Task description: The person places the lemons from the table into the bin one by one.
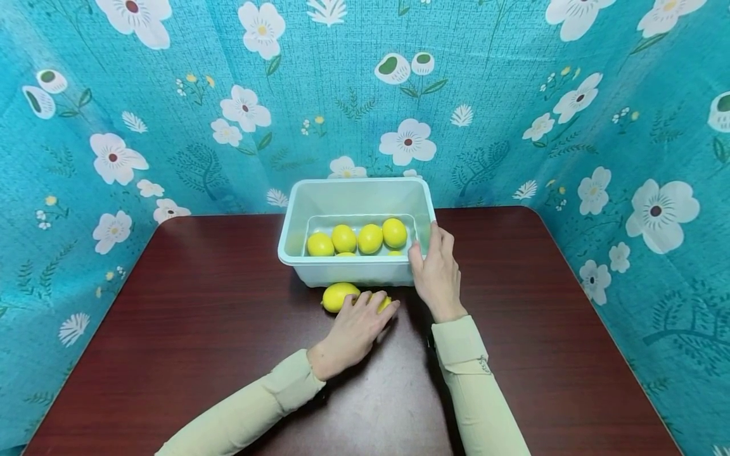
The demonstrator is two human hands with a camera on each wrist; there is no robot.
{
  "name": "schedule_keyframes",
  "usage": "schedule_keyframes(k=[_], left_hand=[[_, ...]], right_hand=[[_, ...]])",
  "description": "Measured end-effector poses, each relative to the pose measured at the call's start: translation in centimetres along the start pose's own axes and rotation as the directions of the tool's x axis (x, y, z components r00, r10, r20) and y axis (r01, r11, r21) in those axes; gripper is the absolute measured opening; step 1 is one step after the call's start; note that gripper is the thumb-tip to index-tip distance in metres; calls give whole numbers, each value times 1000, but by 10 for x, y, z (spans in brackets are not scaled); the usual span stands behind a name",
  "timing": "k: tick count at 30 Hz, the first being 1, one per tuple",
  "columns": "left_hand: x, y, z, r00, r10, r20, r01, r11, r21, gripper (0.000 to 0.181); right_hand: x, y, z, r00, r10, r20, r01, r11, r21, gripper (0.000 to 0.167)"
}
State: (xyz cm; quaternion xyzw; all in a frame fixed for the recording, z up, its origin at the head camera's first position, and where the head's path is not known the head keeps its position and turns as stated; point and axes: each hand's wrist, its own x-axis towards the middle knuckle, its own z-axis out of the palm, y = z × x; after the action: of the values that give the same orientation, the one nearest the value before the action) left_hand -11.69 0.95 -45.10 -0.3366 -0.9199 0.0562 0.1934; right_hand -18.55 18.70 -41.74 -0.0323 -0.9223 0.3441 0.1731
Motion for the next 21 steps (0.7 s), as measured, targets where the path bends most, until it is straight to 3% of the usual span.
schedule_keyframes(k=[10, 21], left_hand=[[-8, 3, -8, 995, 52, 82, -42, 991, -125, 48], [-14, 6, -10, 992, 125, 29, -124, 990, -60, 37]], right_hand=[[0, 1, 1, 1000, 13, 13, -13, 1000, 13, 63], [1, -1, 0, 1000, 7, 13, -7, 1000, 10, 64]])
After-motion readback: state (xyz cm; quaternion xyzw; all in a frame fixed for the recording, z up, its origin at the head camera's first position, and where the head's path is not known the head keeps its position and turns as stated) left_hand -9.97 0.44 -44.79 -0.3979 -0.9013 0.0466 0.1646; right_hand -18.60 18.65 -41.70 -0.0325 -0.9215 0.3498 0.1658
